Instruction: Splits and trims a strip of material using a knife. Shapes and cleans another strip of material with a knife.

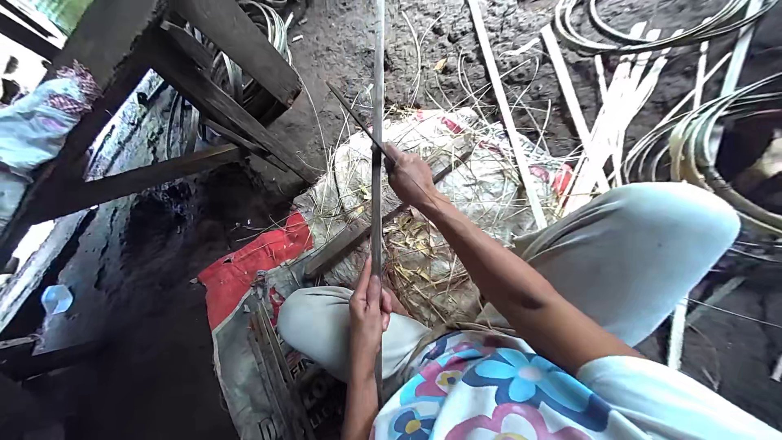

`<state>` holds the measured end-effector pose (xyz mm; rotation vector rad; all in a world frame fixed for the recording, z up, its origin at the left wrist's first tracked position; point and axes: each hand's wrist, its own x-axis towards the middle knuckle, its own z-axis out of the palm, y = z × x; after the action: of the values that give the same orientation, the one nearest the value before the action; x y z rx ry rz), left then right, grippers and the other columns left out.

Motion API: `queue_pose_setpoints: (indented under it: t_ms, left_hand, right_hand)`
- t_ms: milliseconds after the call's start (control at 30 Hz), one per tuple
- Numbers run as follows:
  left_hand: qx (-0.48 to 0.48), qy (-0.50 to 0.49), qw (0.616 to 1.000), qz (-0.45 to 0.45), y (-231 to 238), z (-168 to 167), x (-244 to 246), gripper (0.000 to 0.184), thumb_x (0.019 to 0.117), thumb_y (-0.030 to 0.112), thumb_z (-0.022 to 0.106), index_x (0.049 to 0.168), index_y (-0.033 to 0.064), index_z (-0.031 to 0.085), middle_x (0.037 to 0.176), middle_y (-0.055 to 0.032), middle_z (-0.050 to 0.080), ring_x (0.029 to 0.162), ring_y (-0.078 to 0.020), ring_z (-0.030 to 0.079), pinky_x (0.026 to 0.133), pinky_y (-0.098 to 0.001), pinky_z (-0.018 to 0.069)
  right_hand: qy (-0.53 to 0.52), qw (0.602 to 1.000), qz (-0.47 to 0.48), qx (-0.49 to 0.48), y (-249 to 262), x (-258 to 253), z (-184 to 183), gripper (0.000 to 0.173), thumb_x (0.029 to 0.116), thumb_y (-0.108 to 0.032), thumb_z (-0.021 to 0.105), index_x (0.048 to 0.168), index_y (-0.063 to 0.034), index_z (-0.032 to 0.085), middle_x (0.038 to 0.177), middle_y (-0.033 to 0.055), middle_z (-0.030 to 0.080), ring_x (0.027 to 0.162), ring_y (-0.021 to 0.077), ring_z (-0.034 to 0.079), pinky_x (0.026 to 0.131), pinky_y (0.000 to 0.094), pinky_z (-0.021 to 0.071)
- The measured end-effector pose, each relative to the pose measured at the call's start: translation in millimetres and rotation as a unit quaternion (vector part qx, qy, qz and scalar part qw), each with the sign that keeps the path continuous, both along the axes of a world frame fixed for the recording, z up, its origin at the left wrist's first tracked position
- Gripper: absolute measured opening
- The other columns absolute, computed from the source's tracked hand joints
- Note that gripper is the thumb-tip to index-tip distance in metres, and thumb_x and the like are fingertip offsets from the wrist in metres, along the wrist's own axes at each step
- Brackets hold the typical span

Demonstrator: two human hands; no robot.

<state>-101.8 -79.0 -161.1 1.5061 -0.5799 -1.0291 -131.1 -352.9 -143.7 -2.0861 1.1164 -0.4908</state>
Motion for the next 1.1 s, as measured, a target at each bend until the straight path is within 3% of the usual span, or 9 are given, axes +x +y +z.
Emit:
queue_pose_setpoints:
  t_ms: [100,200,267,367,500,667,800,933,1100]
  left_hand:
    - [0.014,-0.069,0.997,-0.042,3,-13,24,0.052,0.1099,0.015,0.04,0.158,-0.002,0.029,0.096,-0.0107,0.072,0.066,-0.0108,0.065,0.062,-0.0257,0.0572]
    - [0.01,-0.198,0.978,-0.058,-49,11,42,0.069,0.1043,0.017,0.056,0.161,0.0011,0.021,0.143,-0.0216,0.056,0.114,-0.022,0.067,0.1,-0.0385,0.0547]
    - [0.003,-0.249,0.968,-0.016,-89,27,45,0.068,0.1039,0.021,0.061,0.162,0.0121,0.028,0.129,-0.0162,0.063,0.086,-0.0176,0.068,0.077,-0.0347,0.0581]
    - [-0.023,-0.242,0.969,0.033,-127,38,41,0.044,0.1079,0.027,0.054,0.152,0.0221,0.05,0.078,-0.0048,0.059,0.045,-0.0104,0.042,0.041,-0.026,0.0395]
    - [-0.037,-0.256,0.964,0.056,-132,38,32,0.035,0.1055,0.019,0.058,0.14,0.0123,0.061,0.074,-0.0035,0.059,0.048,-0.0089,0.044,0.044,-0.0256,0.0401]
    - [-0.005,-0.203,0.979,0.023,-101,33,21,0.052,0.1046,0.02,0.06,0.155,0.0173,0.048,0.07,-0.0036,0.055,0.045,-0.0097,0.041,0.04,-0.0266,0.0385]
    - [-0.016,-0.099,0.994,0.03,-70,19,12,0.054,0.1043,0.009,0.057,0.156,0.0043,0.041,0.066,-0.0012,0.05,0.042,-0.0065,0.039,0.037,-0.0229,0.036]
    - [-0.018,-0.158,0.987,0.001,-79,21,30,0.06,0.103,0.008,0.058,0.157,-0.0014,0.033,0.088,-0.0104,0.068,0.065,-0.0134,0.068,0.062,-0.0289,0.0607]
    - [-0.022,-0.243,0.968,0.065,-144,24,39,0.038,0.108,0.017,0.052,0.142,-0.0001,0.057,0.077,-0.0065,0.06,0.05,-0.0088,0.045,0.046,-0.0264,0.0407]
  right_hand:
    - [-0.126,0.983,0.086,0.106,8,-13,4,0.045,0.1077,-0.015,0.045,0.153,-0.0156,0.049,0.095,0.0145,0.066,0.074,0.0237,0.059,0.072,0.044,0.0504]
    - [-0.191,0.962,0.1,0.166,25,-13,6,0.045,0.1078,-0.017,0.046,0.152,-0.0213,0.05,0.08,0.0051,0.059,0.057,0.0123,0.048,0.057,0.034,0.0451]
    - [-0.191,0.973,0.088,0.091,44,-13,12,0.044,0.1076,-0.016,0.049,0.151,-0.0188,0.051,0.089,0.0101,0.066,0.065,0.0193,0.056,0.064,0.0408,0.0497]
    - [-0.141,0.984,0.015,-0.105,68,-13,-3,0.042,0.1022,-0.011,0.059,0.144,-0.0106,0.053,0.084,0.0164,0.069,0.061,0.0336,0.067,0.053,0.0529,0.0558]
    - [-0.116,0.962,-0.026,-0.248,62,-10,-11,0.041,0.0881,0.0,0.07,0.128,-0.0038,0.067,0.082,0.0165,0.07,0.058,0.0346,0.066,0.047,0.0509,0.0506]
    - [-0.068,0.985,-0.074,-0.139,24,0,9,0.033,0.1003,-0.007,0.053,0.13,-0.0059,0.067,0.091,0.0234,0.073,0.078,0.0463,0.071,0.065,0.0641,0.0524]
    - [-0.082,0.989,-0.058,-0.112,17,0,9,0.035,0.1023,-0.008,0.051,0.136,-0.0081,0.062,0.092,0.023,0.073,0.08,0.0461,0.071,0.066,0.0642,0.0529]
    - [-0.098,0.989,-0.021,-0.112,38,5,-11,0.044,0.1032,-0.013,0.054,0.147,-0.0121,0.056,0.089,0.0185,0.073,0.071,0.0392,0.07,0.063,0.0592,0.0559]
    - [-0.074,0.991,-0.023,-0.11,38,5,-16,0.042,0.1022,-0.015,0.053,0.143,-0.0121,0.062,0.094,0.0186,0.076,0.079,0.0399,0.073,0.072,0.0608,0.0569]
